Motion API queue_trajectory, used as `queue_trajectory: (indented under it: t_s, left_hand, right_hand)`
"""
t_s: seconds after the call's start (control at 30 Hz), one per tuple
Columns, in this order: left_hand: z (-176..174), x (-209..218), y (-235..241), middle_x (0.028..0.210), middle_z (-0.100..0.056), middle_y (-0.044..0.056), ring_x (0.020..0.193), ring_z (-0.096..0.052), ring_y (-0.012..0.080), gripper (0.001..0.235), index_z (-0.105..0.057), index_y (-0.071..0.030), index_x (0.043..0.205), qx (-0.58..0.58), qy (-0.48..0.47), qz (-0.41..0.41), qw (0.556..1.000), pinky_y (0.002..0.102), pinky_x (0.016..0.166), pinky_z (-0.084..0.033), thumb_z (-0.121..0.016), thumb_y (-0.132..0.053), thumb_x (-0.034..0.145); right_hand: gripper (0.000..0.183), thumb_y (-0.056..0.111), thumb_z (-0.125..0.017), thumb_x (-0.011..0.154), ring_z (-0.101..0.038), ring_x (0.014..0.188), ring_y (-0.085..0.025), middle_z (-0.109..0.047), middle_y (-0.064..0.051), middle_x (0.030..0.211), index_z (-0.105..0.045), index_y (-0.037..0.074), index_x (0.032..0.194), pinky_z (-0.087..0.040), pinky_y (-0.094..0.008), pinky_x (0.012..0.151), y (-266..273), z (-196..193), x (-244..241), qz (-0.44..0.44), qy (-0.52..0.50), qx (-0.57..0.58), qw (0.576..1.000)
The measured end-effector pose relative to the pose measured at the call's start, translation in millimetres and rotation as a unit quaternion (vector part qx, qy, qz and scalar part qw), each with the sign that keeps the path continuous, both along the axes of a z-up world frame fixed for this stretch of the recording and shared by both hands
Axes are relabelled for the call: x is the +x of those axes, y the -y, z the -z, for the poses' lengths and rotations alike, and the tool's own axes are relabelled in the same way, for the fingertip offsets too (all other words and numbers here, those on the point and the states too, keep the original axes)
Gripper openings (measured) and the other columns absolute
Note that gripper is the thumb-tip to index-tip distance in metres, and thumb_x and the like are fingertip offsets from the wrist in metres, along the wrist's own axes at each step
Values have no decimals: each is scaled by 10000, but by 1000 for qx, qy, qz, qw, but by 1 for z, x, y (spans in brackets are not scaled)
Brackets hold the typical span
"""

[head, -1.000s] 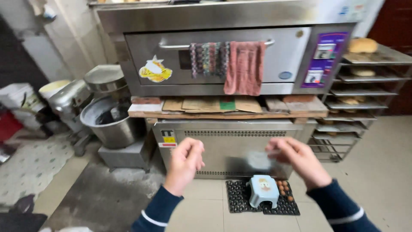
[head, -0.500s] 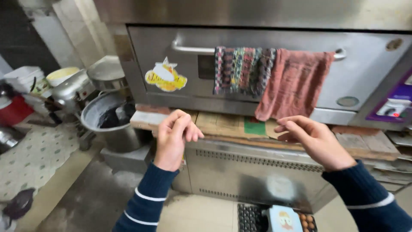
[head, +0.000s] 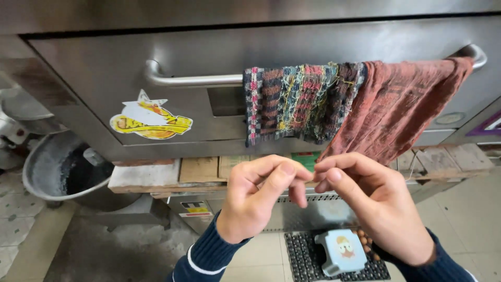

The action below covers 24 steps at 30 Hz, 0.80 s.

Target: The person uses chopsticks to turn and fry sausages in a metal bowl on a portable stove, then transfers them to a wire rack. They later use scissors to remove a long loaf of bread from an oven.

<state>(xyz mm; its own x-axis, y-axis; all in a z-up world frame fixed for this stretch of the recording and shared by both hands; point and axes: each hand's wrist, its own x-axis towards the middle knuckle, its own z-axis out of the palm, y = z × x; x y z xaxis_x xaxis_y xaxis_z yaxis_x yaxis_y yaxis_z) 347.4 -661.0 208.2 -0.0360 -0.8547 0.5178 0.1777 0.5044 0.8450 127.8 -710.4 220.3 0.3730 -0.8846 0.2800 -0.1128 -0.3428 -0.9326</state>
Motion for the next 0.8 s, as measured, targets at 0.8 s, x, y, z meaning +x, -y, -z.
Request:
queue_trajectory:
  t_s: [0.8]
  left_hand:
    - [-13,-24,-6,1066,-835,99,843,-755,265,329,-745,-14,1349,-189,252,-137,939,418,908,-586,-511,-209,1225]
  right_hand:
    - [230,106,-794,989,-824,836,-174,-820,-99,1041,-754,-8,1184,-694,-286,843,14,-4,-14,-71,32,-65,995]
